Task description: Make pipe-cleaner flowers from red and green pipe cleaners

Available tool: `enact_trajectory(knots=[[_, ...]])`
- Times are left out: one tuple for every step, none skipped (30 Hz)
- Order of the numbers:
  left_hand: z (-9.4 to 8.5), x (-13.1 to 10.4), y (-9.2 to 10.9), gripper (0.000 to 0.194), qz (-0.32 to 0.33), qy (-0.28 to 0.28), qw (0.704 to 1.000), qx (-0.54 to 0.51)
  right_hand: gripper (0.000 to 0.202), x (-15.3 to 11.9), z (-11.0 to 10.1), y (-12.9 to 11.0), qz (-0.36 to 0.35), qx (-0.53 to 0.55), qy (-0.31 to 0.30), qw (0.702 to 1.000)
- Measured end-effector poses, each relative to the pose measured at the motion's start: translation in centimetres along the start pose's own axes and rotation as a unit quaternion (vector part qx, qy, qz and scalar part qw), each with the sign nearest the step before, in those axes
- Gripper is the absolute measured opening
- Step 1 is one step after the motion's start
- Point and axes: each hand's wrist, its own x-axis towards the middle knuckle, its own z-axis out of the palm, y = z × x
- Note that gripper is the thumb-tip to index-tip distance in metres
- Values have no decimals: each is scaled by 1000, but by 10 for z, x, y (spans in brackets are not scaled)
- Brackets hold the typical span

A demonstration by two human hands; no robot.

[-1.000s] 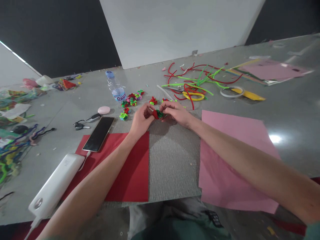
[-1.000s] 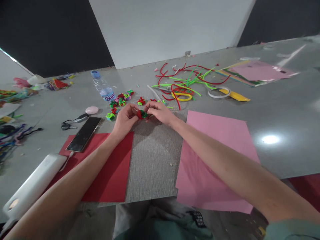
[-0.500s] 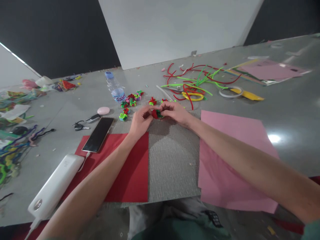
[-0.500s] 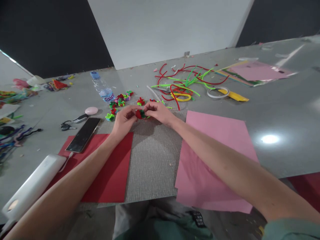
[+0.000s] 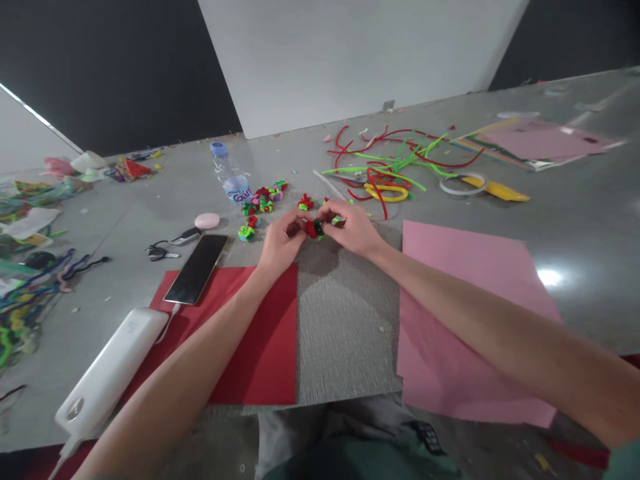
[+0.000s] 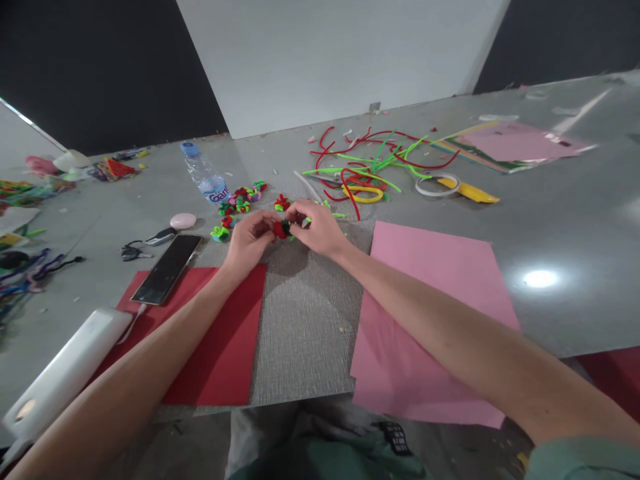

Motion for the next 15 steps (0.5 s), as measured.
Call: enact_trajectory(knots=[[0,0,0,34,-1,1,1000,-5,7,-1,0,-2,-6,-17,-3,1000],[0,0,0,33,-2,1,1000,-7,6,-2,1,-3,-6,-28,-6,1000],[1,0,0,33,-4,-1,1000,-9,5,-2,1,-4,-4,-35,-8,999],[1,0,0,33,-6,-3,1000,-10,4,-3,1,-4,-3,-40,-9,999],[1,0,0,33,-8,-6,1000,-12,3,-3,2,-3,-4,-44,-8,999],[1,0,0,33,-10,-9,1000,-15,2,-3,2,-2,-7,-47,-8,999],[1,0,0,34,-12,-12,1000,-19,3,-3,2,-1,-11,-49,-9,999],[1,0,0,34,-15,-13,1000,-22,4,-3,2,0,-16,-51,-13,999],[0,0,-1,33,-19,-13,999,-25,4,-3,1,0,-22,-53,-18,998],[0,0,-1,32,-24,-14,999,-26,5,-2,1,1,-28,-56,-25,998],[0,0,-2,31,-29,-17,999,-24,6,-2,0,2,-35,-60,-34,997],[-1,0,-3,30,-32,-18,999,-21,7,-1,0,2,-43,-63,-45,996],[-1,0,-4,30,-34,-19,999,-17,8,-1,-1,2,-54,-64,-56,995],[-2,1,-5,30,-33,-18,999,-13,9,-1,-1,2,-65,-63,-66,994],[-2,1,-5,30,-30,-15,999,-8,10,0,-1,2,-76,-60,-75,992]])
